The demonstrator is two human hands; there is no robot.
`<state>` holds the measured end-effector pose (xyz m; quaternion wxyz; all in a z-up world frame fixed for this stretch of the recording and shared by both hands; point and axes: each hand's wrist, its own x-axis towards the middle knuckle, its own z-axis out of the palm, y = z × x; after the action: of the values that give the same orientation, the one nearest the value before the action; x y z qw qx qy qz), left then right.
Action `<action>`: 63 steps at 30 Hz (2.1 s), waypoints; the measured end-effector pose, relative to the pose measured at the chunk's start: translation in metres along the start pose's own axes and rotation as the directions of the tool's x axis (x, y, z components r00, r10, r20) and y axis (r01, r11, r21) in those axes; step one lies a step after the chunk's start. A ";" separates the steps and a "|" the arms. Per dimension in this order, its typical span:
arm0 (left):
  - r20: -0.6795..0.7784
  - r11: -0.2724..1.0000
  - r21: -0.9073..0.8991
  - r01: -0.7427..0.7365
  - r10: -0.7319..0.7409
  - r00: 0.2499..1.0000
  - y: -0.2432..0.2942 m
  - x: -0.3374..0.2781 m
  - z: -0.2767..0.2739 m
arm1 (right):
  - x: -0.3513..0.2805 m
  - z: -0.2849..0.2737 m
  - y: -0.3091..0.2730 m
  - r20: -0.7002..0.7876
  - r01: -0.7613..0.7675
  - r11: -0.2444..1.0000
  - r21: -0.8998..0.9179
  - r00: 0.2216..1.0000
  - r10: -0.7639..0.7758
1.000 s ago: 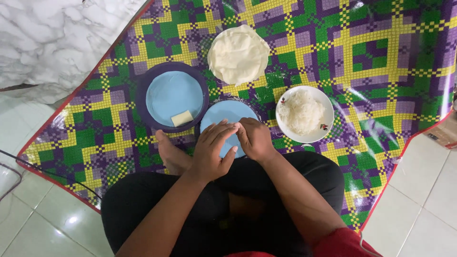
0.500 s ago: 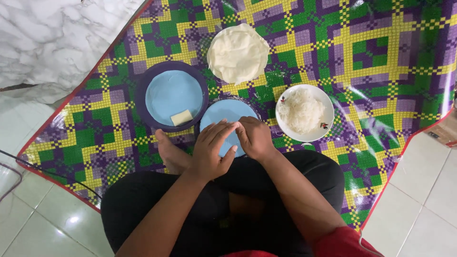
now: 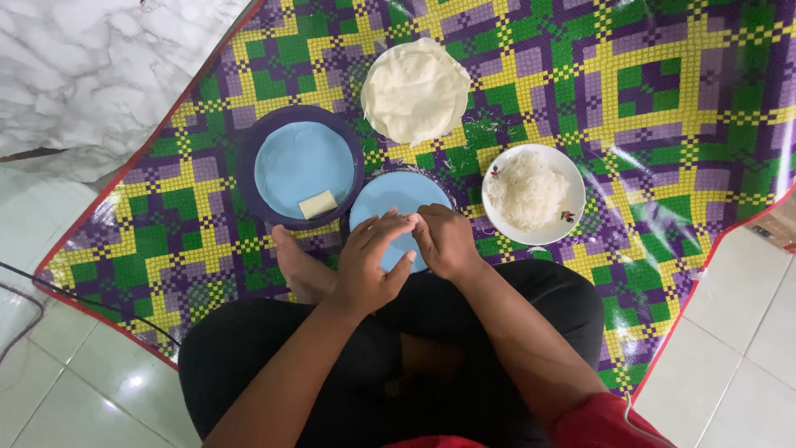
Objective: Folding thin pastry sheets with filling into rectangular packets
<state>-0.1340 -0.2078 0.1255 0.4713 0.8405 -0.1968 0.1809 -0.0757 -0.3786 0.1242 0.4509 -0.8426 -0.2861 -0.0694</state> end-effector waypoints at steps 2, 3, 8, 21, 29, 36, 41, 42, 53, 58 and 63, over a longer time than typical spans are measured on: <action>-0.004 1.000 -0.003 -0.006 0.006 1.000 0.002 0.001 0.000 | -0.001 0.000 0.000 -0.008 -0.006 1.000 0.006 1.000 0.006; -0.006 1.000 -0.006 -0.012 0.012 1.000 0.002 0.001 -0.001 | -0.001 0.001 0.000 -0.017 -0.013 1.000 0.012 1.000 0.014; 0.025 0.999 0.016 -0.034 0.034 0.999 0.000 0.001 -0.002 | 0.000 -0.001 -0.003 -0.015 -0.017 0.999 0.037 1.000 0.018; 0.079 0.999 0.009 -0.052 0.051 0.996 -0.004 -0.002 0.000 | 0.002 -0.004 -0.004 0.001 -0.036 0.994 0.102 0.999 0.036; 0.060 0.997 0.071 -0.024 0.020 0.998 -0.003 -0.002 0.000 | 0.000 -0.003 0.003 0.061 -0.109 0.994 0.029 0.992 0.107; 0.103 0.998 0.041 0.042 -0.046 0.994 0.003 0.003 -0.005 | -0.001 -0.010 0.012 0.173 -0.246 0.968 -0.050 0.952 0.251; 0.096 0.993 0.083 0.082 -0.090 0.991 -0.006 -0.012 0.008 | 0.008 -0.037 -0.001 0.311 -0.304 0.953 -0.012 0.904 0.292; 0.071 0.989 0.092 0.120 -0.127 0.989 -0.011 -0.015 0.011 | 0.011 -0.047 -0.007 0.345 -0.320 0.947 0.020 0.891 0.294; 0.110 0.894 0.074 0.441 -0.447 0.888 -0.023 -0.018 0.012 | -0.015 -0.030 0.049 0.569 -0.364 0.909 -0.203 0.711 0.412; 0.161 0.877 0.117 0.465 -0.479 0.863 -0.019 -0.018 0.012 | -0.012 -0.029 0.051 0.582 -0.360 0.906 -0.224 0.696 0.421; 0.196 0.867 0.176 0.465 -0.494 0.847 -0.026 -0.022 0.014 | -0.018 -0.018 0.066 0.577 -0.379 0.902 -0.206 0.698 0.425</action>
<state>-0.1381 -0.2046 0.0893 0.4228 0.9054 -0.0230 -0.0315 -0.0526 -0.4288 0.0803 0.3081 -0.8766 -0.2222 0.2953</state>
